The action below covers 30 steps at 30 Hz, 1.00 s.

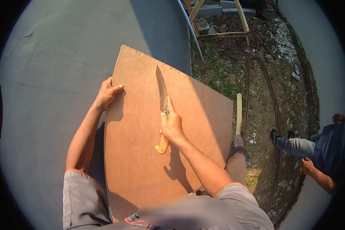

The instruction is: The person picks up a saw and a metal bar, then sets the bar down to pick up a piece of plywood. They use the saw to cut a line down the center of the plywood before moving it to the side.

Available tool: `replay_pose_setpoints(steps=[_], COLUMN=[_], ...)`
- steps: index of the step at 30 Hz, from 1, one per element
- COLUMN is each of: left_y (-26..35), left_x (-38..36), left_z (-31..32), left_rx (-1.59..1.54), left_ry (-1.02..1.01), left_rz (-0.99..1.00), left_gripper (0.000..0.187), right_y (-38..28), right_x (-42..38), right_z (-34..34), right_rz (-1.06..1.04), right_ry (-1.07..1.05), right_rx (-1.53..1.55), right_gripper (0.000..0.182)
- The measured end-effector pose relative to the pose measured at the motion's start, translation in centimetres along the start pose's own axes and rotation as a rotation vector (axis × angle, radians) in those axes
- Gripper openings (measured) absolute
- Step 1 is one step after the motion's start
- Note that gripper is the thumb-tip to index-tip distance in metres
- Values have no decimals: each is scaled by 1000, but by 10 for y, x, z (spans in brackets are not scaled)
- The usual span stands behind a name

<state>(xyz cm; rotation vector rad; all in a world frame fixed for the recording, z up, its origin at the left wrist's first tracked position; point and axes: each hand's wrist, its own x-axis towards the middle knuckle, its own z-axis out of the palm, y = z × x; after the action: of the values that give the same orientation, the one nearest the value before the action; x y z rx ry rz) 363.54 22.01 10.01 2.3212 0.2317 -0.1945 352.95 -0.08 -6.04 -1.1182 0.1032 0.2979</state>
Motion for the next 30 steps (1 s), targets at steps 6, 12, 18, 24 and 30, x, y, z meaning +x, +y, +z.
replay_pose_setpoints(steps=[6, 12, 18, 24, 30], left_y=[-10, 6, -9, 3, 5], left_x=[1, -1, 4, 2, 1], left_z=[-2, 0, -1, -2, 1], left_rx=[-24, -7, -12, 9, 13], left_ry=[9, 6, 15, 4, 15], left_rz=[30, -8, 25, -8, 27], left_gripper=[34, 36, 37, 34, 33], right_y=[8, 22, 7, 20, -3], right_x=[-2, -37, 26, -65, 47], right_z=[-2, -5, 11, -17, 14], right_rz=[22, -25, 4, 19, 15], right_ry=[15, 34, 42, 22, 38], right_rx=[-2, 16, 24, 81, -19], right_gripper=[72, 74, 74, 73, 73])
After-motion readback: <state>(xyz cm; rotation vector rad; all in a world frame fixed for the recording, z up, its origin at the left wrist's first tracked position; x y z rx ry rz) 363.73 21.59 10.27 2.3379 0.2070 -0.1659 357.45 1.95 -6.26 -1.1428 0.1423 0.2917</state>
